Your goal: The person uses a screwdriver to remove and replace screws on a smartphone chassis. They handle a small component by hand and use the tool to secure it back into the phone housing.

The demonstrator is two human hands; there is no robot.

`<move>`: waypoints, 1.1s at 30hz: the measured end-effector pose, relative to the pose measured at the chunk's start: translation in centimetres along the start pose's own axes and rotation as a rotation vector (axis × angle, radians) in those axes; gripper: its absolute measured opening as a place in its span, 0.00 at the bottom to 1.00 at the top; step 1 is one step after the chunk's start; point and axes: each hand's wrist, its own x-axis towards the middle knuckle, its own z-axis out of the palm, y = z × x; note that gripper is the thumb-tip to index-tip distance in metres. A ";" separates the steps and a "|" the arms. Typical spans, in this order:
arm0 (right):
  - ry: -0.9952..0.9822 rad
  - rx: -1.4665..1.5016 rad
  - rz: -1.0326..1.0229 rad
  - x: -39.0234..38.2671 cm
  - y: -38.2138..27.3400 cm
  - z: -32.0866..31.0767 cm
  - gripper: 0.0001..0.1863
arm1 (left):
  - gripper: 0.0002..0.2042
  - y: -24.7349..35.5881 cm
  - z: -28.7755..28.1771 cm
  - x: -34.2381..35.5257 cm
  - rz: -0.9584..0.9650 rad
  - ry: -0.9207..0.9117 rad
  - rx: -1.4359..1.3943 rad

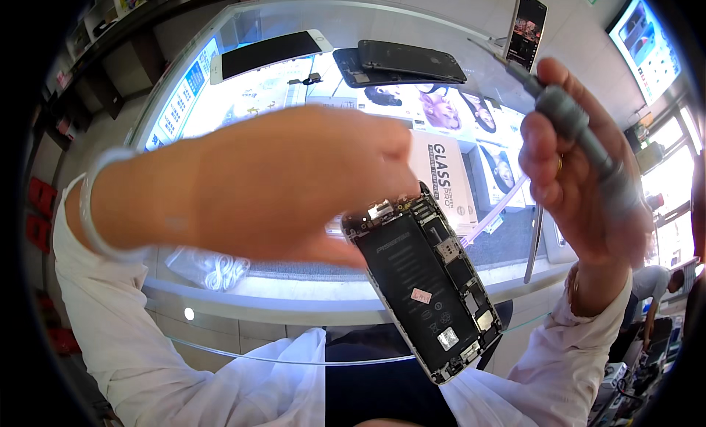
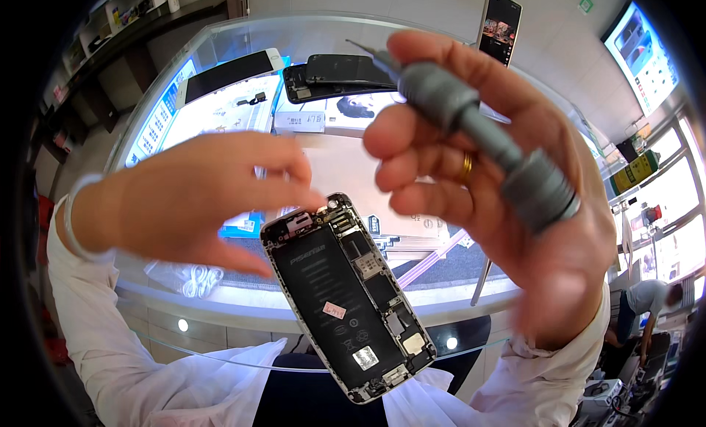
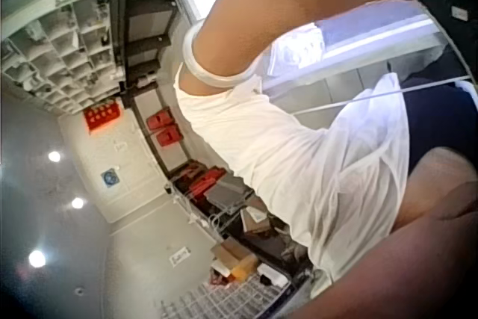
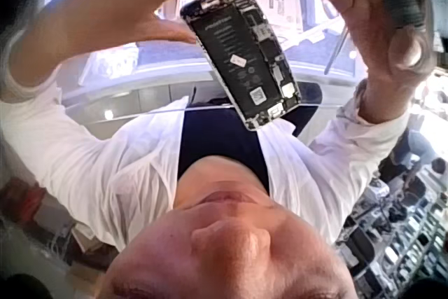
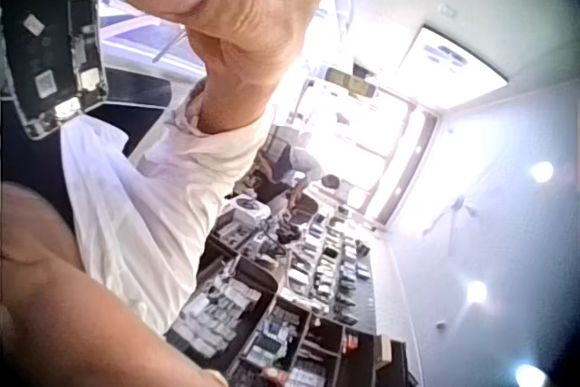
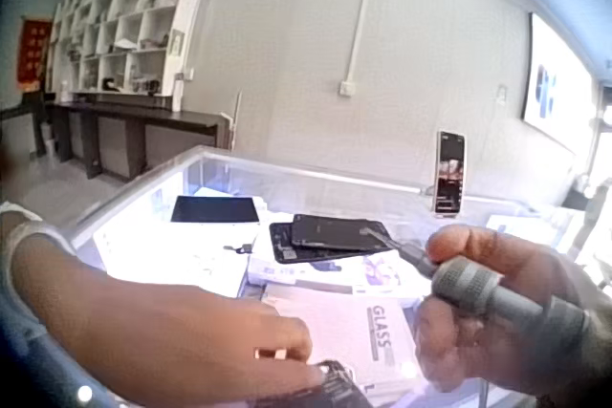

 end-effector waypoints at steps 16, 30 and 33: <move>0.128 -0.377 -0.275 1.8 6.4 2.2 0.24 | 0.23 6.1 4.4 -1.0 0.189 -0.015 0.141; 0.199 -0.390 -0.675 3.1 8.9 4.0 0.53 | 0.12 6.3 5.0 -0.9 0.133 0.061 0.185; -0.027 -0.669 -0.625 2.6 8.4 3.1 0.52 | 0.14 6.1 4.8 -0.5 0.155 0.088 0.197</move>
